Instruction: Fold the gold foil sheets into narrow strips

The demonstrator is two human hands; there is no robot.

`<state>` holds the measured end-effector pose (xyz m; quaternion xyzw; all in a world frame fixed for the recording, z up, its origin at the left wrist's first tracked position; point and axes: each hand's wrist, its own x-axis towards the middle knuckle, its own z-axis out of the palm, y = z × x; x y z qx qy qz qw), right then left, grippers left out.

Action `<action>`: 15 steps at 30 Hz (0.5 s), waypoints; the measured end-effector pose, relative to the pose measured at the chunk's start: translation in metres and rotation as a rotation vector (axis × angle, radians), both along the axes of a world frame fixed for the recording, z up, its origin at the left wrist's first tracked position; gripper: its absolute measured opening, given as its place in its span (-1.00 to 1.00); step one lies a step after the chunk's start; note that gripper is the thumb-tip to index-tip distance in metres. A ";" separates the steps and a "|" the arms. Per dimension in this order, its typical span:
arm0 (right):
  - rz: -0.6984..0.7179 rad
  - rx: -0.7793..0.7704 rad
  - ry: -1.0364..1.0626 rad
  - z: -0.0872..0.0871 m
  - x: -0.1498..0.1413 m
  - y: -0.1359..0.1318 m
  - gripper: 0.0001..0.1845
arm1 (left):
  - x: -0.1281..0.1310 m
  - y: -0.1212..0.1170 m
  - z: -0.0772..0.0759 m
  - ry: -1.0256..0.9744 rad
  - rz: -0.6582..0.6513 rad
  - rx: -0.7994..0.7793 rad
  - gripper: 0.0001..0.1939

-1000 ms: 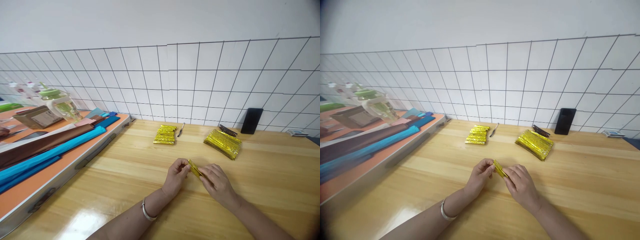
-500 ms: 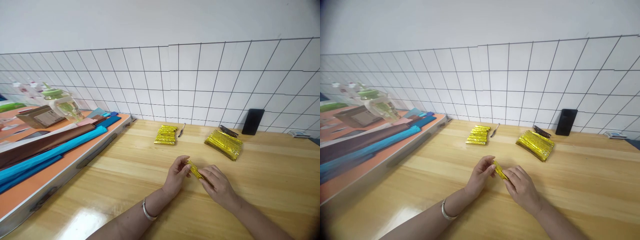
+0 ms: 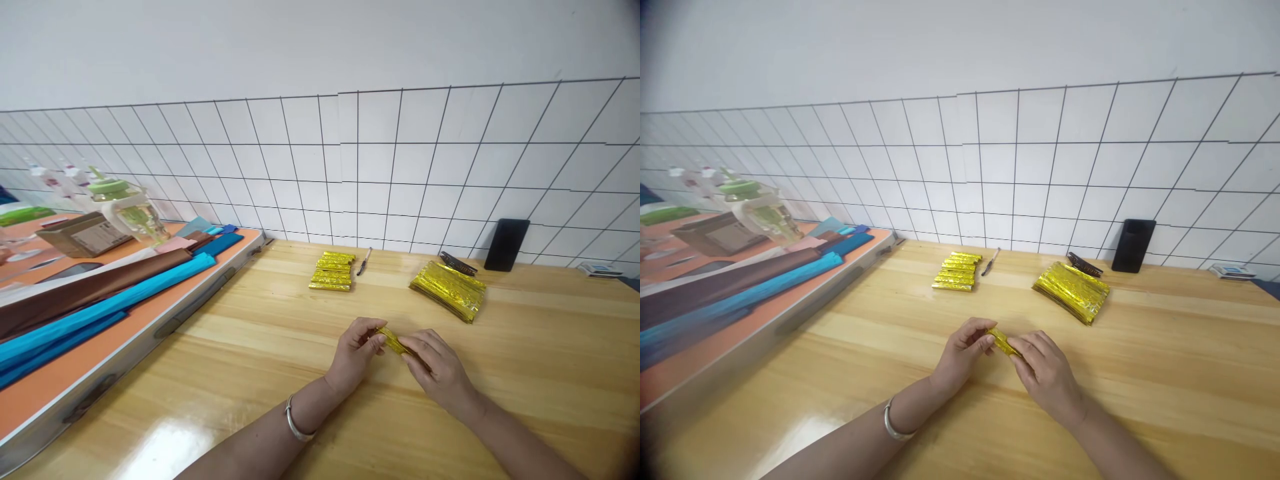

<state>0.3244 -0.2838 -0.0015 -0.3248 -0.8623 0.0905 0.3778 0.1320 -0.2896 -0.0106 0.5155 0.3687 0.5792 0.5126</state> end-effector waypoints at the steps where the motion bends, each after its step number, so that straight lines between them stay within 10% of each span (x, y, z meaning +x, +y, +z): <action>1: -0.013 -0.008 0.001 -0.001 0.000 0.000 -0.61 | 0.000 0.000 0.000 -0.007 0.013 -0.008 -0.76; 9: -0.390 -0.266 0.250 -0.008 0.006 0.008 -0.54 | -0.003 0.005 0.003 -0.130 0.211 -0.090 -0.68; 15: -0.371 -0.447 0.418 -0.016 0.009 0.012 -0.69 | -0.003 0.005 0.005 -0.161 0.237 -0.118 -0.65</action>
